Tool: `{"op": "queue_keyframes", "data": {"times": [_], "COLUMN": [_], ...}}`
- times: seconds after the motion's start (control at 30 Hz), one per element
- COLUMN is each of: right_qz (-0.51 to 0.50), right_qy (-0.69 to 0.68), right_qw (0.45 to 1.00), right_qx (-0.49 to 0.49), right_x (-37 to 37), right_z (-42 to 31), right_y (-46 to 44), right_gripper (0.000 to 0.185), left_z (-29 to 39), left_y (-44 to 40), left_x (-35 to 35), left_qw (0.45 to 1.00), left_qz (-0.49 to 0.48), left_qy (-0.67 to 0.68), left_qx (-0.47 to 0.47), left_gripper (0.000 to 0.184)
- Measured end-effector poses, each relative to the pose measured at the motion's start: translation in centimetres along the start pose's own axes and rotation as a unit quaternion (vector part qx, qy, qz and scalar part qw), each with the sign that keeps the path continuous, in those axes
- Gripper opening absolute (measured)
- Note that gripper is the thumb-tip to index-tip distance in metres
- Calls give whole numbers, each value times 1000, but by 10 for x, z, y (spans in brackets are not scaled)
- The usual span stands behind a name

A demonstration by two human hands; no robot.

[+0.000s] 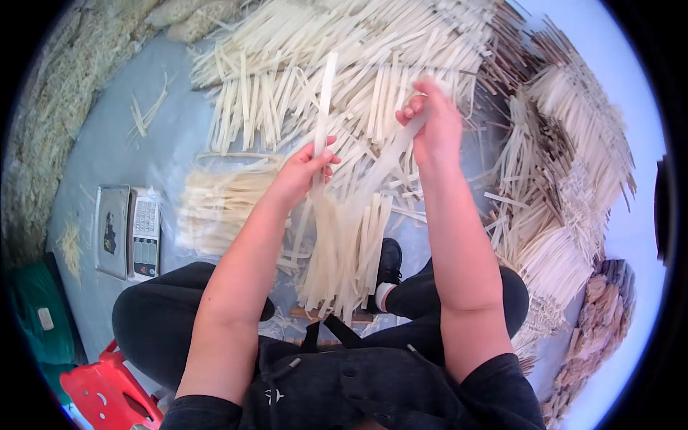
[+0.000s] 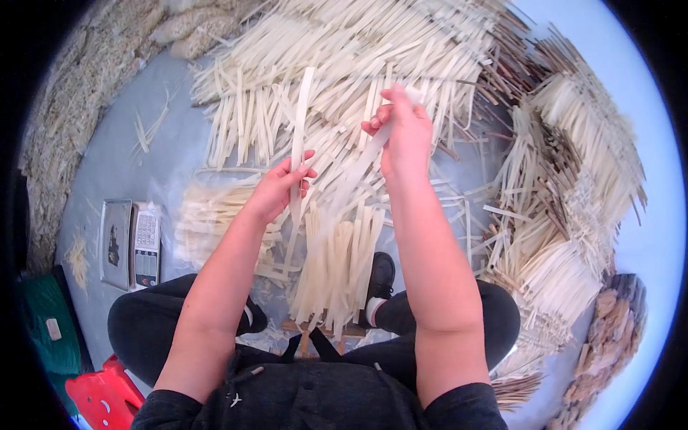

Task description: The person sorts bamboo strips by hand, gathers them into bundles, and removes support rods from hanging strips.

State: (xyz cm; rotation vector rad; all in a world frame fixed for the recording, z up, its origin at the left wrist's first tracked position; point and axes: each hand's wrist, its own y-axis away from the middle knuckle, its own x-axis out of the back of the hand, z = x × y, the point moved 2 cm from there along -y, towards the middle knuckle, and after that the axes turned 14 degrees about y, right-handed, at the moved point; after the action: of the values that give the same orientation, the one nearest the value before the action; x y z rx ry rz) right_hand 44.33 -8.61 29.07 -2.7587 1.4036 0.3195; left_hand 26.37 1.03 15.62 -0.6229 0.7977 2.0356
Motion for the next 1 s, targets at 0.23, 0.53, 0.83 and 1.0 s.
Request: {"op": "queue_keyframes", "data": {"times": [0.23, 0.53, 0.83, 1.0], "right_qz": [-109, -121, -118, -159], "right_qy": [87, -5, 275, 190], "right_qw": [985, 989, 941, 963], "right_qx": [-106, -87, -161, -111], "right_x": [-4, 37, 67, 68], "right_z": [-13, -32, 28, -28], "right_y": [49, 110, 125, 102], "right_gripper": [25, 32, 82, 67], "left_z": [25, -36, -155, -205], "left_y": [67, 116, 80, 43], "left_x": [-83, -109, -26, 42], "left_qw": [993, 954, 985, 980], "left_qz": [-71, -114, 56, 92], "left_qy": [-89, -253, -160, -174], "left_qx": [-15, -113, 10, -8], "left_gripper": [44, 53, 55, 56]}}
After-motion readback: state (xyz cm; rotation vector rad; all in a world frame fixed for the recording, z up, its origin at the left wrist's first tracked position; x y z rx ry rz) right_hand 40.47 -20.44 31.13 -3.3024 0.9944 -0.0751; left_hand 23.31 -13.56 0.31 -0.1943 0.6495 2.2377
